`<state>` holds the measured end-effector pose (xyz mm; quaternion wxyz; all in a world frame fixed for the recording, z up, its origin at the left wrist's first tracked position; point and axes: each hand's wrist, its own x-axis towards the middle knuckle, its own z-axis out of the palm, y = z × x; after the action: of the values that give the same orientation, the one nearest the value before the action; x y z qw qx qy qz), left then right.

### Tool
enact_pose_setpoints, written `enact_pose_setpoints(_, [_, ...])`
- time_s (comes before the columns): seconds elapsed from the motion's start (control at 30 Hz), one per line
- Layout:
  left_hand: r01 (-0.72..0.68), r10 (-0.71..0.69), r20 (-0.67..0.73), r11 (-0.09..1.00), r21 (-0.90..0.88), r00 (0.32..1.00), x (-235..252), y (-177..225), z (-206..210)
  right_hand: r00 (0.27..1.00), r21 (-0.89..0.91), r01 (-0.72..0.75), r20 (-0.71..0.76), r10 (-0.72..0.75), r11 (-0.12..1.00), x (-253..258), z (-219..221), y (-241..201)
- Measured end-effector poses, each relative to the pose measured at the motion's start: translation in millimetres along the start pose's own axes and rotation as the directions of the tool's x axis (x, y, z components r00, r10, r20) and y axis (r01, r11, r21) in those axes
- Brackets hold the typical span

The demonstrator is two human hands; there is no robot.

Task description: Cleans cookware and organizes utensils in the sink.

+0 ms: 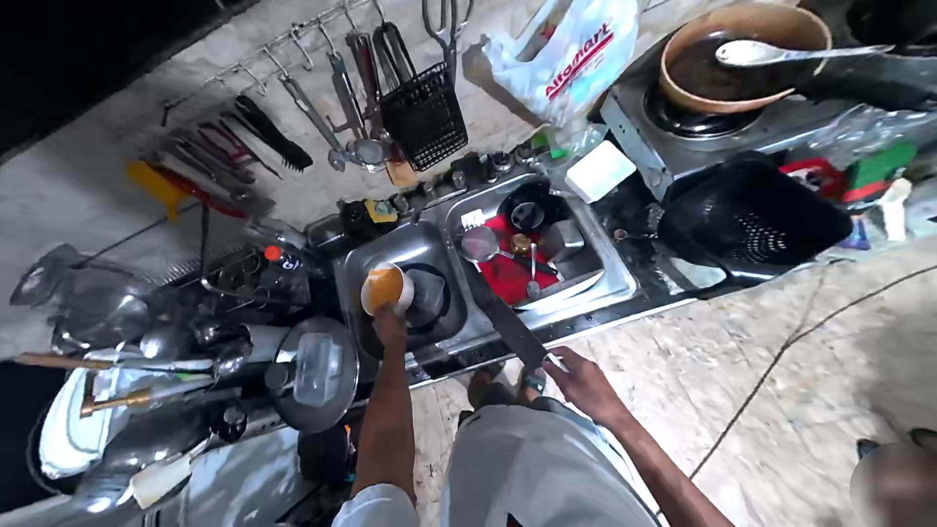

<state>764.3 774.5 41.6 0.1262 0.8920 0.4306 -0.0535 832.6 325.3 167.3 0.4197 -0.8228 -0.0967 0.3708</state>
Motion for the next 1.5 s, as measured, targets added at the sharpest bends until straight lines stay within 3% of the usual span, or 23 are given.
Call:
enact_pose_setpoints(0.13, [-0.11,0.106,0.057,0.991,0.082,0.993,25,-6,18,0.996,0.009,-0.011,-0.092,0.012,1.0,3,9,-19])
enact_pose_setpoints(0.27, [-0.122,0.119,0.05,0.992,0.044,0.992,30,-2,9,0.978,0.07,-0.066,-0.195,0.079,0.995,-1,22,-27])
enact_pose_setpoints(0.37, [-0.128,0.125,-0.044,0.989,-0.078,0.991,37,-2,-1,0.959,0.167,-0.061,-0.262,0.104,0.984,-1,29,-29])
enact_pose_setpoints(0.43, [-0.133,0.117,-0.071,0.951,-0.279,0.991,46,-3,-13,0.948,0.206,-0.078,-0.287,0.136,0.976,-1,33,-33])
enact_pose_setpoints(0.57, [0.024,-0.024,0.008,0.762,-0.647,1.0,55,5,-41,0.945,0.222,-0.093,-0.287,0.156,0.971,5,34,-43])
enact_pose_setpoints(0.67, [0.168,-0.16,0.098,0.518,-0.838,0.982,59,9,-49,0.951,0.206,-0.092,-0.271,0.147,0.974,9,31,-53])
enact_pose_setpoints(0.87, [0.3,-0.201,0.272,0.124,-0.946,0.941,51,12,-58,0.957,0.271,-0.072,-0.253,0.143,0.96,13,22,-57])
enact_pose_setpoints(0.93, [0.293,-0.169,0.281,0.049,-0.955,0.945,45,15,-62,0.957,0.273,-0.075,-0.251,0.146,0.959,12,18,-56])
enact_pose_setpoints(1.0, [0.215,-0.106,0.2,0.155,-0.964,0.974,33,26,-68,0.955,0.266,-0.082,-0.253,0.151,0.961,11,13,-53])
enact_pose_setpoints(1.1, [-0.002,0.052,0.028,0.511,-0.86,0.998,7,53,-77,0.949,0.269,-0.094,-0.268,0.169,0.958,6,5,-49])
enact_pose_setpoints(1.17, [-0.212,0.255,-0.032,0.723,-0.658,0.966,-10,73,-78,0.939,0.265,-0.092,-0.296,0.172,0.96,0,0,-45])
enact_pose_setpoints(1.2, [-0.337,0.367,-0.057,0.767,-0.546,0.929,-16,85,-76,0.935,0.259,-0.084,-0.315,0.166,0.962,-3,-3,-43])
enact_pose_setpoints(1.33, [-0.681,0.679,-0.089,0.706,-0.194,0.729,-29,132,-55,0.911,0.246,-0.052,-0.386,0.147,0.968,-17,-11,-39])
enact_pose_setpoints(1.5, [-0.804,0.805,-0.055,0.581,-0.131,0.591,-10,195,-12,0.894,0.249,-0.056,-0.418,0.16,0.967,-27,-17,-38])
